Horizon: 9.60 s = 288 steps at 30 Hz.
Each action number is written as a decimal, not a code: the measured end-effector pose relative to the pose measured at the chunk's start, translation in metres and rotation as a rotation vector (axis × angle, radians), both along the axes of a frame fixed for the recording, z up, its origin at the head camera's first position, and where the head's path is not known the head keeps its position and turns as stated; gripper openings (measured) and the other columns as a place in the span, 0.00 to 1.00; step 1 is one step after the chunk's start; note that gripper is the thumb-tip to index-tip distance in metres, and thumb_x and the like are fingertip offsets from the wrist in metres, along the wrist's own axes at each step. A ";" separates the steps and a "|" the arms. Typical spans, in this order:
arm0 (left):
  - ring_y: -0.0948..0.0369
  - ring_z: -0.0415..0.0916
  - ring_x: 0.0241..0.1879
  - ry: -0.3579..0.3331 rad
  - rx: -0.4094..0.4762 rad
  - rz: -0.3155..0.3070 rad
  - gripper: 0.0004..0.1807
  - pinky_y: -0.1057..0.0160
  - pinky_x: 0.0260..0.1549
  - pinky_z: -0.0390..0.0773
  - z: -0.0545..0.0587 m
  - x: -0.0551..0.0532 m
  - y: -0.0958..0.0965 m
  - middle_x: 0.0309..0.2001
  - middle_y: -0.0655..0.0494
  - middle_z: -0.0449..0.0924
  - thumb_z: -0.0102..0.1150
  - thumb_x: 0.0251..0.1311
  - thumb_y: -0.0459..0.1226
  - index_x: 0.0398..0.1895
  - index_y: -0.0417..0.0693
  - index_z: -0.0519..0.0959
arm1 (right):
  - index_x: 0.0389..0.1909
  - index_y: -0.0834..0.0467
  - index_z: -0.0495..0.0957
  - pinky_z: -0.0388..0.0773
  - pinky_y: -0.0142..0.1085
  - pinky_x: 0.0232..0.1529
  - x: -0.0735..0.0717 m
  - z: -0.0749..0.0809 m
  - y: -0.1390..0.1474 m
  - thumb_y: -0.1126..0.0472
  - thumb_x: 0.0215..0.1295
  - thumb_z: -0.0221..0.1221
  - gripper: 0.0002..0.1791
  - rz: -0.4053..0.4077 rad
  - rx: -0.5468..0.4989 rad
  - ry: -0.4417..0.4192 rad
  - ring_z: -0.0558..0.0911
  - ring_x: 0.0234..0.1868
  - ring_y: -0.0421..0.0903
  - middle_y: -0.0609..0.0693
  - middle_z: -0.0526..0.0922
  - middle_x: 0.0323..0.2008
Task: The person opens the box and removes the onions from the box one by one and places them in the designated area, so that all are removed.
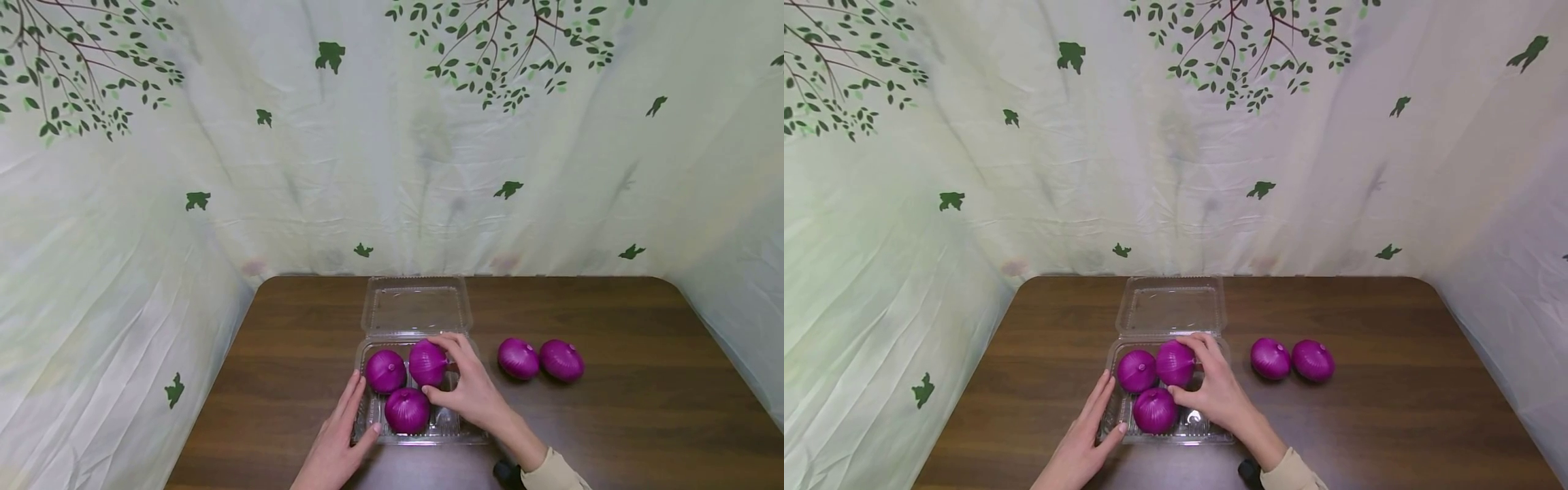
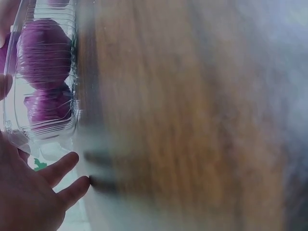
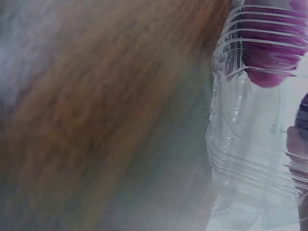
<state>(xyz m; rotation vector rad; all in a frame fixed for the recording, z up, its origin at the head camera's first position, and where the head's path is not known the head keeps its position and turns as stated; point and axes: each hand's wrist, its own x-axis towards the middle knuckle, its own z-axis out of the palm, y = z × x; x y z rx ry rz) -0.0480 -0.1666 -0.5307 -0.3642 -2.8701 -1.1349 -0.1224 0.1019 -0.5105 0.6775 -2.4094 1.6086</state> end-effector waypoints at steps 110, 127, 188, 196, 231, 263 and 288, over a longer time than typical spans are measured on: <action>0.56 0.55 0.71 0.066 -0.030 -0.018 0.43 0.44 0.62 0.65 -0.002 0.000 0.000 0.78 0.62 0.45 0.62 0.64 0.49 0.78 0.51 0.55 | 0.66 0.61 0.70 0.69 0.15 0.35 0.052 0.022 0.224 0.64 0.49 0.75 0.41 -0.531 0.308 -0.049 0.65 0.43 0.20 0.60 0.68 0.57; 0.55 0.55 0.71 0.073 -0.023 -0.023 0.42 0.44 0.62 0.65 -0.002 0.001 0.000 0.78 0.61 0.45 0.61 0.64 0.49 0.77 0.49 0.56 | 0.68 0.69 0.62 0.72 0.48 0.35 0.043 0.002 0.248 0.50 0.58 0.70 0.44 -0.537 0.439 -0.281 0.74 0.49 0.66 0.73 0.71 0.54; 0.56 0.54 0.71 0.059 -0.013 -0.013 0.43 0.44 0.62 0.65 0.000 0.002 -0.001 0.78 0.62 0.45 0.63 0.63 0.50 0.78 0.51 0.56 | 0.68 0.61 0.67 0.58 0.10 0.44 0.059 0.018 0.217 0.60 0.60 0.69 0.36 -0.578 0.341 0.004 0.76 0.54 0.48 0.63 0.72 0.60; 0.54 0.55 0.71 0.059 -0.021 -0.004 0.42 0.43 0.62 0.64 0.000 0.002 0.000 0.78 0.62 0.45 0.62 0.64 0.49 0.77 0.51 0.56 | 0.63 0.59 0.75 0.64 0.17 0.52 0.061 0.024 0.183 0.78 0.51 0.68 0.35 -0.478 0.164 0.173 0.74 0.53 0.29 0.56 0.77 0.57; 0.55 0.56 0.71 0.067 -0.013 -0.002 0.43 0.43 0.62 0.66 -0.003 0.000 -0.001 0.78 0.63 0.46 0.63 0.63 0.49 0.78 0.52 0.55 | 0.61 0.52 0.75 0.72 0.26 0.55 0.051 0.025 0.080 0.73 0.55 0.68 0.32 0.053 0.122 0.251 0.77 0.57 0.44 0.51 0.78 0.58; 0.53 0.57 0.70 0.060 -0.011 0.007 0.42 0.41 0.60 0.67 -0.004 0.001 0.000 0.78 0.63 0.46 0.63 0.63 0.48 0.78 0.52 0.55 | 0.61 0.46 0.74 0.78 0.47 0.53 0.047 0.016 0.001 0.58 0.60 0.69 0.28 0.142 0.187 -0.145 0.75 0.59 0.46 0.45 0.75 0.62; 0.51 0.58 0.69 0.083 -0.010 -0.005 0.42 0.39 0.59 0.68 -0.005 0.001 0.000 0.78 0.61 0.46 0.62 0.64 0.49 0.78 0.52 0.55 | 0.61 0.47 0.75 0.77 0.47 0.54 0.041 0.003 -0.029 0.46 0.56 0.70 0.30 0.094 0.366 -0.161 0.77 0.56 0.44 0.40 0.77 0.57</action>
